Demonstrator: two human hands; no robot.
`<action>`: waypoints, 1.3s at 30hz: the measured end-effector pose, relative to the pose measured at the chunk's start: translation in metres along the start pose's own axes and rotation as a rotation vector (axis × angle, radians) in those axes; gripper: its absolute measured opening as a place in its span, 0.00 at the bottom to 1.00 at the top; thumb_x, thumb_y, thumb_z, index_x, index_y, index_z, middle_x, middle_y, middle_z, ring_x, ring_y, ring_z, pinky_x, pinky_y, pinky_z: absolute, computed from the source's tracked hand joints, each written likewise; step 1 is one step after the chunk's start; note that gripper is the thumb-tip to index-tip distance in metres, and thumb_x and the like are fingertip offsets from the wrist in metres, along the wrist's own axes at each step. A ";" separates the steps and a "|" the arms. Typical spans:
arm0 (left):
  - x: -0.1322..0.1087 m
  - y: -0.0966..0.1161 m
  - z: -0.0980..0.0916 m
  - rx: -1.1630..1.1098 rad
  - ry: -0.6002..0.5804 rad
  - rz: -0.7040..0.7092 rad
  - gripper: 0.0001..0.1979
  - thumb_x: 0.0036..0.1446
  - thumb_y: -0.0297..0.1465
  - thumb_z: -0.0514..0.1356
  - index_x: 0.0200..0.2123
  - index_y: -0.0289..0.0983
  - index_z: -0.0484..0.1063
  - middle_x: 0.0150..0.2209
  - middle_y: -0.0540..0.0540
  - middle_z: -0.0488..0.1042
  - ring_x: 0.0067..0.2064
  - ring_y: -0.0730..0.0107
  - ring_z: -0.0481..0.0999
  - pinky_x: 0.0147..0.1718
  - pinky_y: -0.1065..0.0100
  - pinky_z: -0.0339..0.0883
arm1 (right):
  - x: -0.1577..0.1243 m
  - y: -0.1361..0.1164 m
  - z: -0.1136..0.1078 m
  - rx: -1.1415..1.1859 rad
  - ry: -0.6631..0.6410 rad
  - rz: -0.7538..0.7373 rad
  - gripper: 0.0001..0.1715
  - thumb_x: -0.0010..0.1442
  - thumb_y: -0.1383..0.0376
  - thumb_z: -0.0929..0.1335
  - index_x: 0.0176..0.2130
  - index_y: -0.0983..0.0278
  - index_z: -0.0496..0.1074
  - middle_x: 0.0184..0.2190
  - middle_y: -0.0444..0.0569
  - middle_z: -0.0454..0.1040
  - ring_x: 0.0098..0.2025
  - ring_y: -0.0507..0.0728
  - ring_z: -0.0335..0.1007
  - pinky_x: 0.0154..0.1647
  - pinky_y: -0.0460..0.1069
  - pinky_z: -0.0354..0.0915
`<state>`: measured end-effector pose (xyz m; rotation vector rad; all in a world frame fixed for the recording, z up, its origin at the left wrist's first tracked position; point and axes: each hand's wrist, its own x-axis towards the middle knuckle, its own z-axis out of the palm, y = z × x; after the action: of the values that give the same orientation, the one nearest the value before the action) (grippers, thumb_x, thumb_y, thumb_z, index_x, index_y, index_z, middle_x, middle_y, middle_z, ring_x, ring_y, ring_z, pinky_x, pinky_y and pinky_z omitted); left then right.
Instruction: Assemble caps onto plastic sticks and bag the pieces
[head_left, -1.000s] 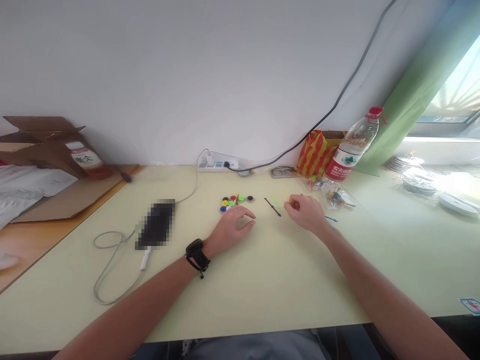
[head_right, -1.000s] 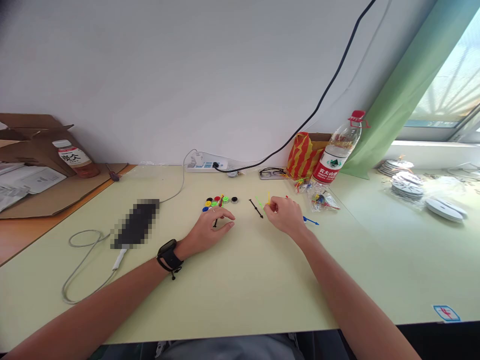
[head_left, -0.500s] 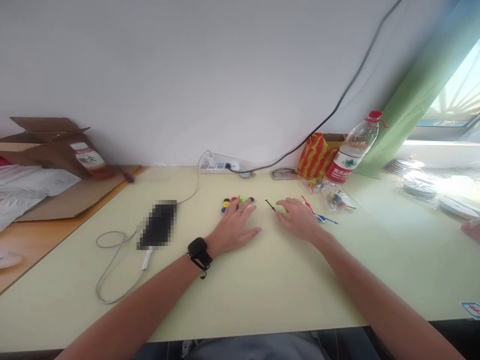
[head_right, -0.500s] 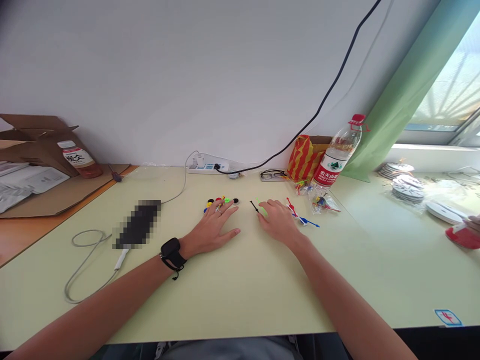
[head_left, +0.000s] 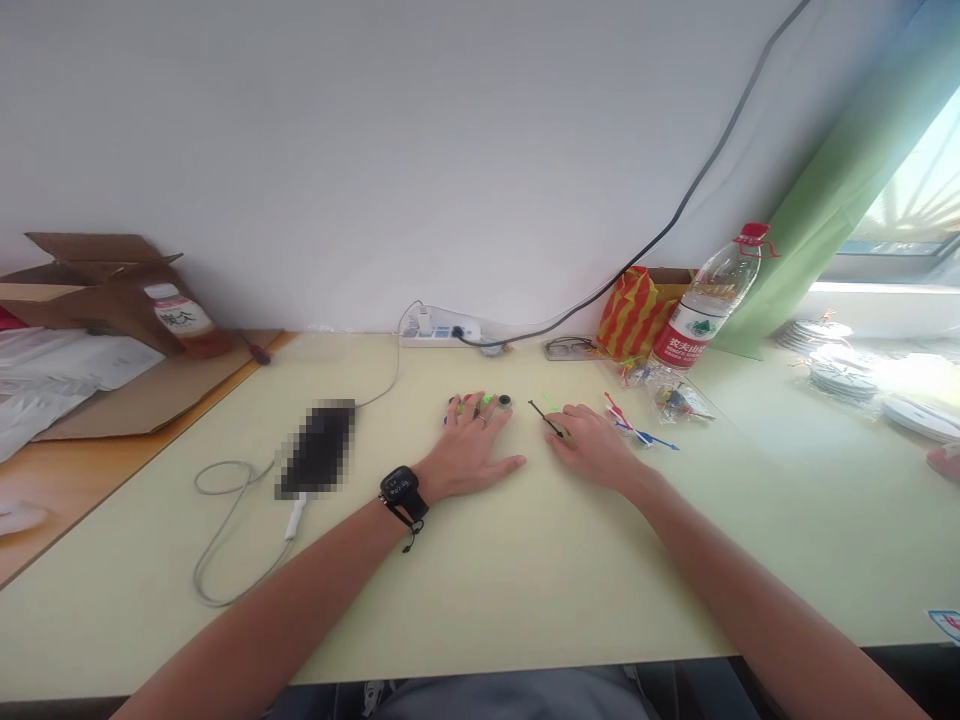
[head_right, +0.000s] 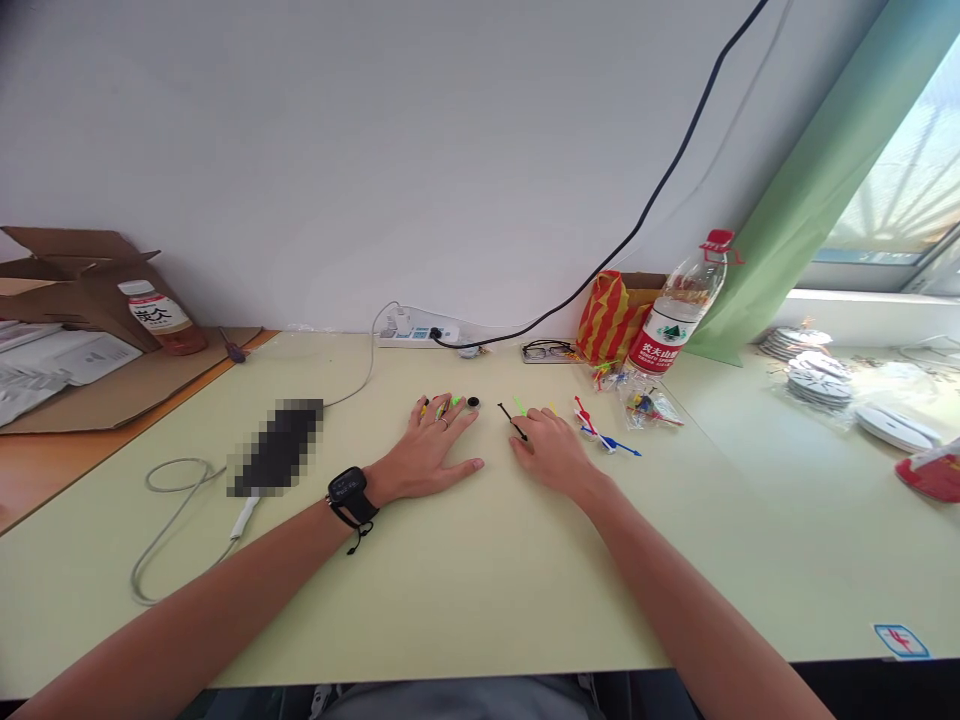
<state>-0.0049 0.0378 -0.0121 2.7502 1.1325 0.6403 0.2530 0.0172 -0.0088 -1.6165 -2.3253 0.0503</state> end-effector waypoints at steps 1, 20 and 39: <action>0.000 0.000 0.000 -0.016 -0.013 0.014 0.36 0.63 0.54 0.58 0.68 0.43 0.63 0.69 0.38 0.63 0.73 0.37 0.50 0.69 0.34 0.34 | 0.000 0.000 0.000 0.003 0.000 -0.001 0.15 0.68 0.63 0.66 0.52 0.61 0.75 0.40 0.51 0.77 0.47 0.61 0.71 0.43 0.52 0.60; -0.003 0.010 -0.004 -0.120 0.057 0.100 0.25 0.65 0.42 0.61 0.63 0.41 0.69 0.65 0.39 0.69 0.70 0.41 0.56 0.68 0.38 0.51 | 0.001 0.007 0.001 0.036 0.022 -0.009 0.09 0.66 0.68 0.65 0.38 0.61 0.75 0.36 0.49 0.75 0.42 0.59 0.69 0.41 0.52 0.60; -0.004 0.016 -0.009 -0.297 -0.039 0.134 0.05 0.66 0.34 0.60 0.43 0.42 0.74 0.48 0.43 0.78 0.57 0.53 0.69 0.57 0.53 0.66 | 0.002 0.021 0.011 0.079 0.060 -0.089 0.16 0.69 0.67 0.62 0.52 0.64 0.75 0.56 0.56 0.75 0.62 0.64 0.64 0.62 0.58 0.62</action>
<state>-0.0007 0.0232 -0.0009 2.5839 0.7771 0.7027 0.2689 0.0284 -0.0233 -1.4555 -2.3170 0.0716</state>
